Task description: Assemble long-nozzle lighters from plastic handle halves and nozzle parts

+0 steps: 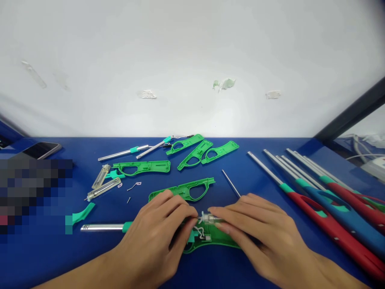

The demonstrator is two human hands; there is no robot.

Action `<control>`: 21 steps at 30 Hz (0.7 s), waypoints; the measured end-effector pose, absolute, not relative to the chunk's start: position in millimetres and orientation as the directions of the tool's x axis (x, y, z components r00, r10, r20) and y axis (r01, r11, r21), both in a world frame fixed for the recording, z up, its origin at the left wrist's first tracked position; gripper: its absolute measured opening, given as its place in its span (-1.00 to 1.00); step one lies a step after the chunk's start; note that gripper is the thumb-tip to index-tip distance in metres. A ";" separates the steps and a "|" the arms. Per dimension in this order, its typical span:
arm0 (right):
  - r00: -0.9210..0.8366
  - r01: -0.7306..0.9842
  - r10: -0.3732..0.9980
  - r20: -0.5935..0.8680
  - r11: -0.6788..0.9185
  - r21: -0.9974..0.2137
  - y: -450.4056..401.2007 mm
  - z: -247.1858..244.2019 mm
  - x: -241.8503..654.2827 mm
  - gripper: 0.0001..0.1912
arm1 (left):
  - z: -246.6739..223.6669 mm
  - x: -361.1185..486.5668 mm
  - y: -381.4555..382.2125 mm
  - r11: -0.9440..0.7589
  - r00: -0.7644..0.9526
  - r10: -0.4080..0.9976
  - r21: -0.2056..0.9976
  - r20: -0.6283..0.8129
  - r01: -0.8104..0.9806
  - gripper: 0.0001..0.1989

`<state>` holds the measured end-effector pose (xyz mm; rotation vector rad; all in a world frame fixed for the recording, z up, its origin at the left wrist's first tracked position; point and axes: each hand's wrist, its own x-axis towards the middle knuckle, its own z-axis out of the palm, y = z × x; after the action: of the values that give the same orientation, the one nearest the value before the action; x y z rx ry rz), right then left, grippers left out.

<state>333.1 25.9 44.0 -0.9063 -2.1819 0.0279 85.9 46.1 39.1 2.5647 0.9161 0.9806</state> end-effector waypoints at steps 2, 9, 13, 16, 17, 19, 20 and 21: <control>-0.442 0.595 0.620 0.648 0.743 -0.305 25.8 42.8 333.5 -0.82 | 39.4 85.6 45.6 -0.768 0.570 0.641 0.440 0.514 0.466 -0.83; -0.476 0.547 0.620 0.624 0.764 -0.342 28.9 42.1 334.8 -0.82 | 40.8 85.9 46.0 -0.784 0.574 0.620 0.454 0.534 0.424 -0.81; -0.484 0.560 0.615 0.622 0.764 -0.320 28.6 41.5 335.7 -0.80 | 40.3 85.9 45.5 -0.786 0.577 0.617 0.457 0.535 0.417 -0.83; -0.488 0.570 0.609 0.625 0.765 -0.300 28.4 42.2 335.6 -0.77 | 38.8 85.0 44.9 -0.789 0.581 0.613 0.452 0.535 0.417 -0.83; -0.487 0.570 0.606 0.629 0.766 -0.297 28.4 42.8 335.3 -0.76 | 38.3 84.7 44.8 -0.792 0.583 0.609 0.447 0.538 0.415 -0.82; -0.484 0.568 0.598 0.639 0.770 -0.290 28.4 44.0 334.3 -0.76 | 37.6 84.3 44.7 -0.801 0.586 0.598 0.437 0.546 0.410 -0.82; -0.485 0.568 0.592 0.644 0.773 -0.283 28.4 44.7 333.7 -0.76 | 37.5 84.3 44.6 -0.803 0.587 0.595 0.433 0.549 0.409 -0.82; -0.487 0.568 0.585 0.649 0.776 -0.273 28.3 45.2 333.0 -0.76 | 37.6 84.4 44.6 -0.805 0.587 0.592 0.430 0.552 0.408 -0.83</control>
<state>333.0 28.3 45.2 -0.8538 -2.2011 0.0278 84.4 44.6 37.6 2.5607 0.8246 1.0315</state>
